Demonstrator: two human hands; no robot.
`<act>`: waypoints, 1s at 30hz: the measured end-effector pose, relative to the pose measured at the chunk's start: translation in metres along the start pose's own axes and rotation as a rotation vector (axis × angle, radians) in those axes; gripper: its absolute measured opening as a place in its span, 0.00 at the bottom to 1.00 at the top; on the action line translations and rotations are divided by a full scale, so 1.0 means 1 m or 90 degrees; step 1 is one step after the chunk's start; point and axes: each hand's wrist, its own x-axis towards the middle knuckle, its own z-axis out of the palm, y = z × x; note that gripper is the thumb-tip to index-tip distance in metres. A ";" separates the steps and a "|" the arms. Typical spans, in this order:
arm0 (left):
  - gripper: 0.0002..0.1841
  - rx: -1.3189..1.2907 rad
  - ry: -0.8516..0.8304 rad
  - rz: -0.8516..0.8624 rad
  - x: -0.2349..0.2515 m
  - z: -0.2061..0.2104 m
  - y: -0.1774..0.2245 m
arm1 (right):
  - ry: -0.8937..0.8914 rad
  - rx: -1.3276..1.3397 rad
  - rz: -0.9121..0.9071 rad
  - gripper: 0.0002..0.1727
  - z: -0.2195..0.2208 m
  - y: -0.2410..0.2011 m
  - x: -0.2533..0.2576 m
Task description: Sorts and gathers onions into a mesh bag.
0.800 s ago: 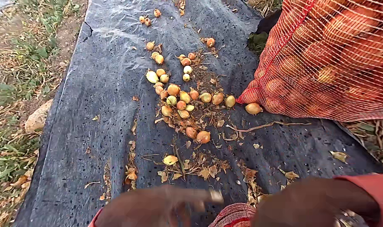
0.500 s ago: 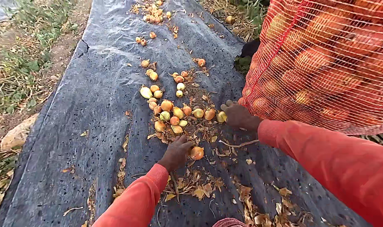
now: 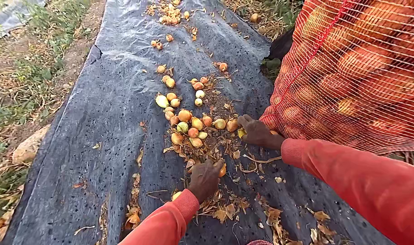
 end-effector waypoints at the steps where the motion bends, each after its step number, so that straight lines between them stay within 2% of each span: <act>1: 0.33 0.002 -0.011 -0.001 0.004 0.002 0.002 | -0.009 -0.018 0.012 0.33 -0.001 -0.007 0.003; 4: 0.33 -0.013 -0.008 -0.009 0.009 0.005 0.002 | -0.153 -0.089 0.059 0.40 -0.007 -0.023 0.021; 7: 0.34 -0.114 0.019 -0.063 0.006 -0.001 -0.014 | -0.184 -0.114 0.114 0.38 0.001 -0.022 0.040; 10: 0.30 -0.420 0.120 -0.113 0.000 -0.011 -0.045 | -0.160 -0.036 0.174 0.37 -0.001 -0.010 0.047; 12: 0.26 -0.642 0.208 -0.122 -0.012 -0.022 -0.059 | -0.105 0.100 0.200 0.34 -0.013 -0.010 0.038; 14: 0.22 -0.805 0.228 -0.042 -0.040 -0.032 -0.064 | -0.056 0.305 0.180 0.28 -0.029 -0.026 0.004; 15: 0.24 -0.832 0.183 0.046 -0.062 -0.034 -0.062 | -0.068 0.394 0.130 0.25 -0.037 -0.037 -0.025; 16: 0.29 -0.814 0.094 0.160 -0.088 -0.035 -0.057 | -0.135 0.460 0.063 0.23 -0.048 -0.052 -0.060; 18: 0.41 -0.703 -0.181 0.413 -0.130 -0.037 -0.048 | -0.455 0.482 -0.075 0.22 -0.077 -0.078 -0.119; 19: 0.46 -0.636 -0.279 0.472 -0.138 -0.040 -0.049 | -0.580 0.460 -0.170 0.22 -0.080 -0.078 -0.132; 20: 0.47 -0.584 -0.306 0.459 -0.139 -0.047 -0.055 | -0.615 0.420 -0.231 0.22 -0.079 -0.075 -0.131; 21: 0.41 -0.542 -0.253 0.377 -0.132 -0.059 -0.067 | -0.585 0.358 -0.237 0.17 -0.080 -0.071 -0.116; 23: 0.24 -0.435 -0.016 0.115 -0.097 -0.083 -0.091 | -0.370 0.173 -0.188 0.21 -0.081 -0.065 -0.058; 25: 0.19 -0.333 0.175 -0.100 -0.042 -0.094 -0.112 | -0.141 0.067 -0.189 0.22 -0.068 -0.055 0.008; 27: 0.20 -0.305 0.271 -0.181 0.007 -0.090 -0.129 | -0.061 0.004 -0.167 0.24 -0.055 -0.058 0.058; 30: 0.26 -0.283 0.276 -0.191 0.058 -0.079 -0.131 | -0.116 0.003 -0.101 0.33 -0.024 -0.069 0.104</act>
